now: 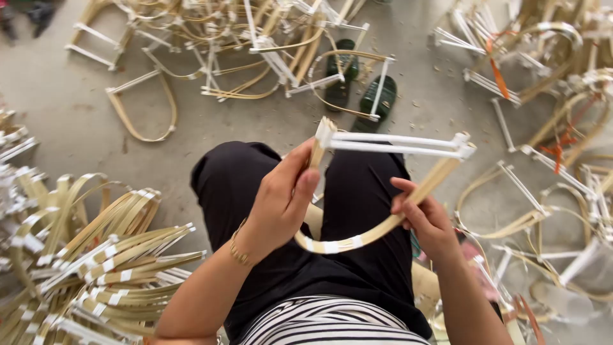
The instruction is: The recorder is assembling and trimming bamboo frame components using pruning shears in a workshop environment.
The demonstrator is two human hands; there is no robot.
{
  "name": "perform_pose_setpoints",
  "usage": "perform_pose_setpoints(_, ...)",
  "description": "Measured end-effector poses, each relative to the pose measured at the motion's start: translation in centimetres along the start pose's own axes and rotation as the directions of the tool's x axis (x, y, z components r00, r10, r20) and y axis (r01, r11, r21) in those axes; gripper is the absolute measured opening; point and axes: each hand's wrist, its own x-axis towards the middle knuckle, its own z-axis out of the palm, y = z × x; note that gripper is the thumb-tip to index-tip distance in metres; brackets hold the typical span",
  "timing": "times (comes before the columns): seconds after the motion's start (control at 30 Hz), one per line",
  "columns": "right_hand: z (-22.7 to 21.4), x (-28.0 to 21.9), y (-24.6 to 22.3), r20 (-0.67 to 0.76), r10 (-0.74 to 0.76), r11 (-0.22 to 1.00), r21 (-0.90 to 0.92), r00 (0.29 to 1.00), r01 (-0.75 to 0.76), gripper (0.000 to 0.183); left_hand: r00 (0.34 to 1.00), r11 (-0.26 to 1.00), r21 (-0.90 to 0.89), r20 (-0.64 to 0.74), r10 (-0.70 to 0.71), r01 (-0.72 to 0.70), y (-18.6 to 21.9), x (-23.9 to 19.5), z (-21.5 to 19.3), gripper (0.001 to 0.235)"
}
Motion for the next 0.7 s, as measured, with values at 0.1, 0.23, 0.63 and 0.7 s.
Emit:
perform_pose_setpoints(0.1, 0.5, -0.1, 0.4, 0.074, 0.046, 0.99, 0.132, 0.996, -0.056, 0.047, 0.995, 1.0, 0.028, 0.095, 0.009, -0.012, 2.6, -0.7, 0.2, 0.046)
perform_pose_setpoints(0.23, 1.0, -0.8, -0.6, 0.113, 0.021, 0.985, 0.165, 0.993, -0.04, 0.047, 0.992, 0.987, 0.133, 0.097, 0.083, -0.096, 2.1, 0.4, 0.6, 0.05)
perform_pose_setpoints(0.63, -10.2, 5.2, 16.0, -0.373, -0.09, 0.814, -0.562, 0.924, -0.148, 0.048, 0.935, 0.898, -0.265, 0.063, -0.349, 0.352, -5.9, 4.9, -2.1, 0.042)
perform_pose_setpoints(0.7, -13.9, 5.4, 26.6, -0.252, 0.0, 0.499, -0.839, 0.968, -0.218, 0.087, 0.676, 0.55, -0.395, 0.395, -0.622, 0.736, -6.3, 4.8, -1.5, 0.034)
